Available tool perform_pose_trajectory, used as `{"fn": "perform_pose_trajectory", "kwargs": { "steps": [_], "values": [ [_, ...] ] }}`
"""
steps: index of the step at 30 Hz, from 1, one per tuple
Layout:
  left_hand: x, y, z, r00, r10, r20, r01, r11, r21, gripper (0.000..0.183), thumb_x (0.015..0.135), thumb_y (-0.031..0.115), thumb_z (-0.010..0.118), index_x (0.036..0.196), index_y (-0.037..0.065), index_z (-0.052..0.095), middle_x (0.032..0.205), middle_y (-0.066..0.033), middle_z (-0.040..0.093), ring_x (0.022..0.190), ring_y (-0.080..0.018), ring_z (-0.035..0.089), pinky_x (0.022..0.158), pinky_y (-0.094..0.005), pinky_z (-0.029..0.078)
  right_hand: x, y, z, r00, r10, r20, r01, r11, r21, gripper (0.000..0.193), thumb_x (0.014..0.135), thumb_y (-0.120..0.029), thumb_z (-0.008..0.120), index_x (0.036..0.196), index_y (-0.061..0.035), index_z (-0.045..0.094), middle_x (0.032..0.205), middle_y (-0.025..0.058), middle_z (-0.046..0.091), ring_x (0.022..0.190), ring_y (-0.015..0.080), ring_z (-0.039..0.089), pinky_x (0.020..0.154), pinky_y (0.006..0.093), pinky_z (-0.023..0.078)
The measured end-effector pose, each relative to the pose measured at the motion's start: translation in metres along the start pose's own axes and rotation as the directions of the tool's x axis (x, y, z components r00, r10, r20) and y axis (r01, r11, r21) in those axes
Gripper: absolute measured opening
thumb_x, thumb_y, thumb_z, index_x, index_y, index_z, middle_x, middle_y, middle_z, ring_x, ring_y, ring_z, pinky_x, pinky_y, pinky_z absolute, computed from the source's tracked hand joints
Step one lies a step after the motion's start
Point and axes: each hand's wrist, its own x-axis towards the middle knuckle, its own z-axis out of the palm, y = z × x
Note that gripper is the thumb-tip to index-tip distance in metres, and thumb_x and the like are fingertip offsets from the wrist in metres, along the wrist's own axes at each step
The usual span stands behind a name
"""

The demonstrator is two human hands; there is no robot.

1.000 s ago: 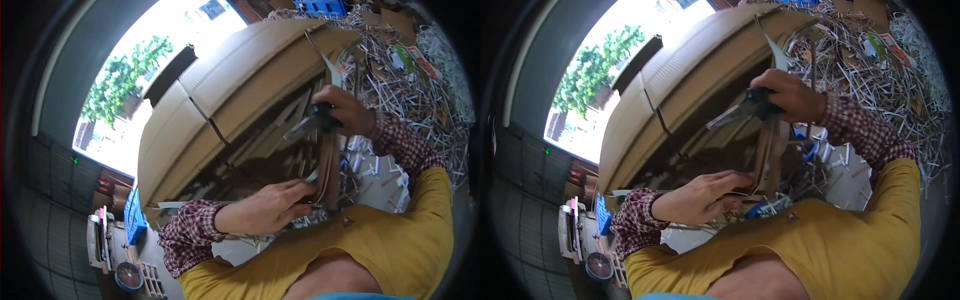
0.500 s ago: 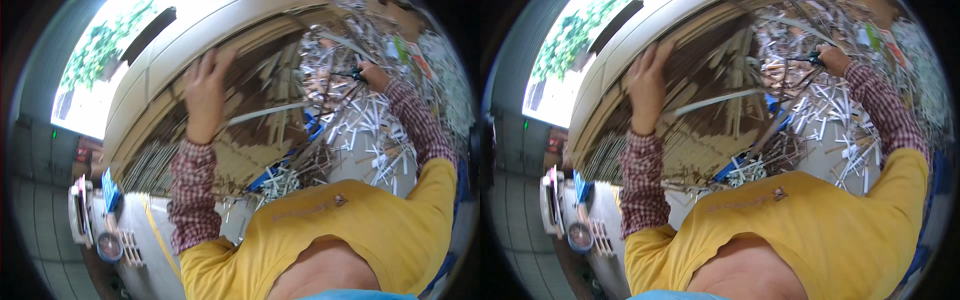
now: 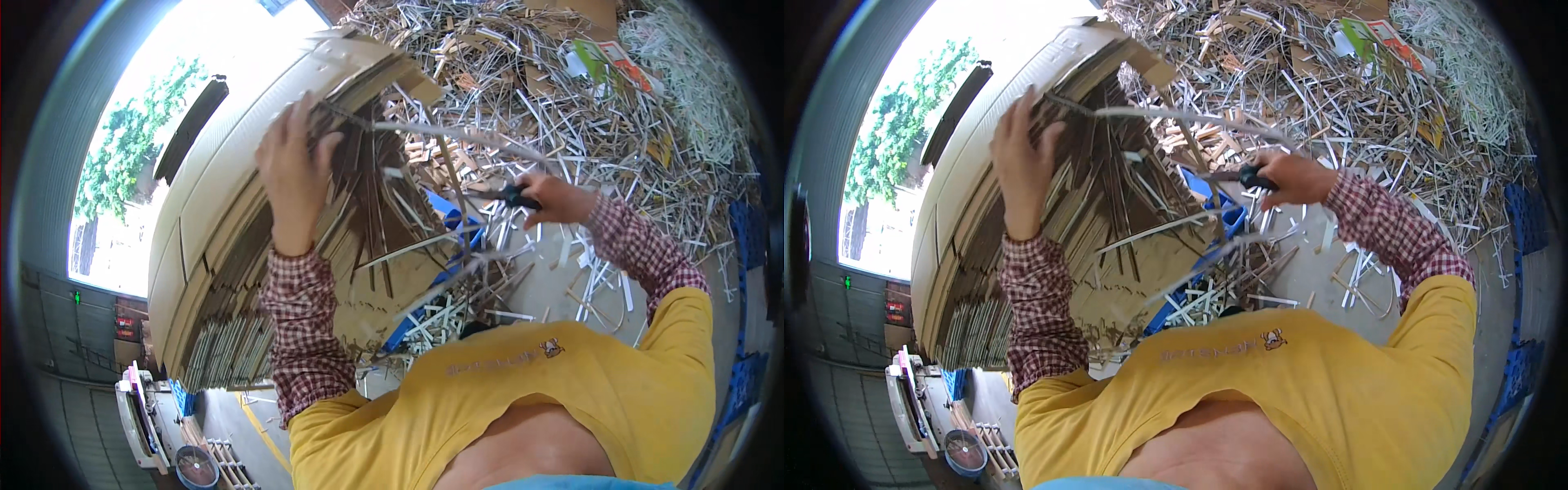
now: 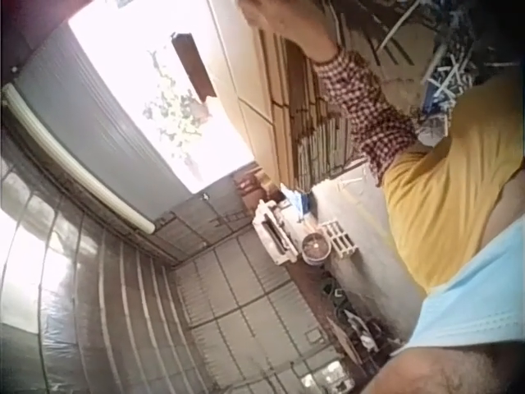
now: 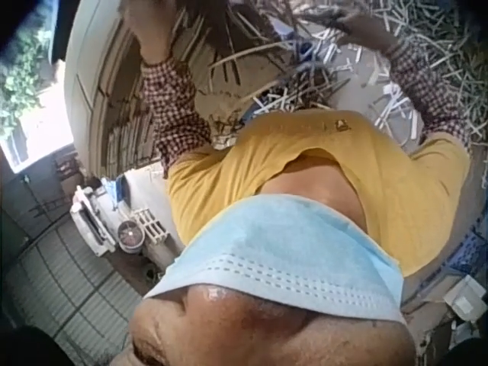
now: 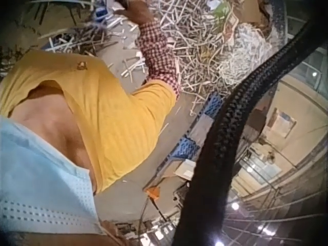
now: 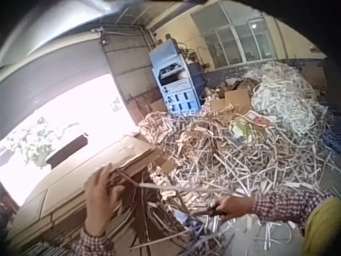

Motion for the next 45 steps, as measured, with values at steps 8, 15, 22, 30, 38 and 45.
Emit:
{"fn": "perform_pose_trajectory", "kwargs": {
  "steps": [8,15,22,30,38,45],
  "values": [
    [0.021,-0.007,0.025,0.981,0.087,0.173,-0.077,0.995,-0.064,0.044,0.063,0.017,0.068,0.106,0.013,0.057,0.093,-0.0033,0.055,0.086,-0.0203,0.05,0.073,-0.0337,0.038,0.045,-0.045,-0.123,0.927,-0.262,-0.27,0.351,0.859,0.373,0.032,0.074,-0.033,0.063,0.087,-0.0035,0.06,0.088,0.0076,0.058,0.078,0.0128,0.055,0.065,0.0264,0.043],
    [0.023,0.001,0.019,0.98,0.154,0.13,-0.143,0.986,-0.089,0.035,0.068,0.012,0.063,0.102,0.009,0.058,0.088,-0.0069,0.056,0.078,-0.023,0.051,0.068,-0.0343,0.04,0.239,-0.053,-0.161,0.702,-0.601,-0.382,0.589,0.792,-0.163,0.028,0.078,-0.025,0.058,0.087,0.0012,0.058,0.094,0.0111,0.055,0.082,0.0194,0.053,0.072,0.0293,0.042],
    [0.021,-0.004,0.023,0.983,0.176,0.059,-0.162,0.968,-0.19,0.027,0.067,0.012,0.063,0.09,-0.001,0.057,0.077,-0.0075,0.052,0.068,-0.021,0.051,0.058,-0.0316,0.041,0.313,-0.06,-0.139,0.718,-0.683,-0.131,0.685,0.728,-0.039,0.028,0.078,-0.028,0.057,0.084,-0.0006,0.059,0.093,0.0119,0.054,0.087,0.0234,0.051,0.079,0.0336,0.039],
    [0.055,0.077,0.074,0.973,0.215,0.086,-0.212,0.976,-0.038,0.015,0.066,0.015,0.061,0.076,0.006,0.056,0.067,-0.0044,0.047,0.06,-0.0184,0.048,0.051,-0.03,0.039,0.35,-0.054,-0.152,0.469,-0.87,-0.151,0.866,0.487,-0.115,0.035,0.08,-0.035,0.055,0.089,-0.0013,0.06,0.083,0.0077,0.056,0.078,0.0141,0.051,0.07,0.0276,0.039],
    [0.049,0.162,0.141,0.997,-0.082,-0.009,0.057,0.757,-0.65,0.029,0.056,0.017,0.069,0.082,0.007,0.059,0.079,-0.0043,0.053,0.083,-0.0229,0.054,0.067,-0.0337,0.042,0.393,-0.061,-0.146,0.384,-0.9,0.205,0.903,0.413,0.119,0.035,0.076,-0.033,0.058,0.081,0.0022,0.056,0.068,0.0152,0.05,0.065,0.0232,0.049,0.061,0.0343,0.038],
    [-0.033,0.1,0.11,0.692,-0.638,-0.339,0.722,0.614,0.319,0.046,0.063,0.016,0.071,0.099,0.0,0.047,0.098,-0.0129,0.049,0.092,-0.0308,0.047,0.08,-0.0414,0.035,0.401,-0.049,-0.139,0.52,-0.832,-0.195,0.854,0.515,0.077,0.036,0.076,-0.036,0.059,0.072,0.0004,0.057,0.056,0.0097,0.044,0.055,0.0161,0.046,0.052,0.0318,0.036]
  ]
}}
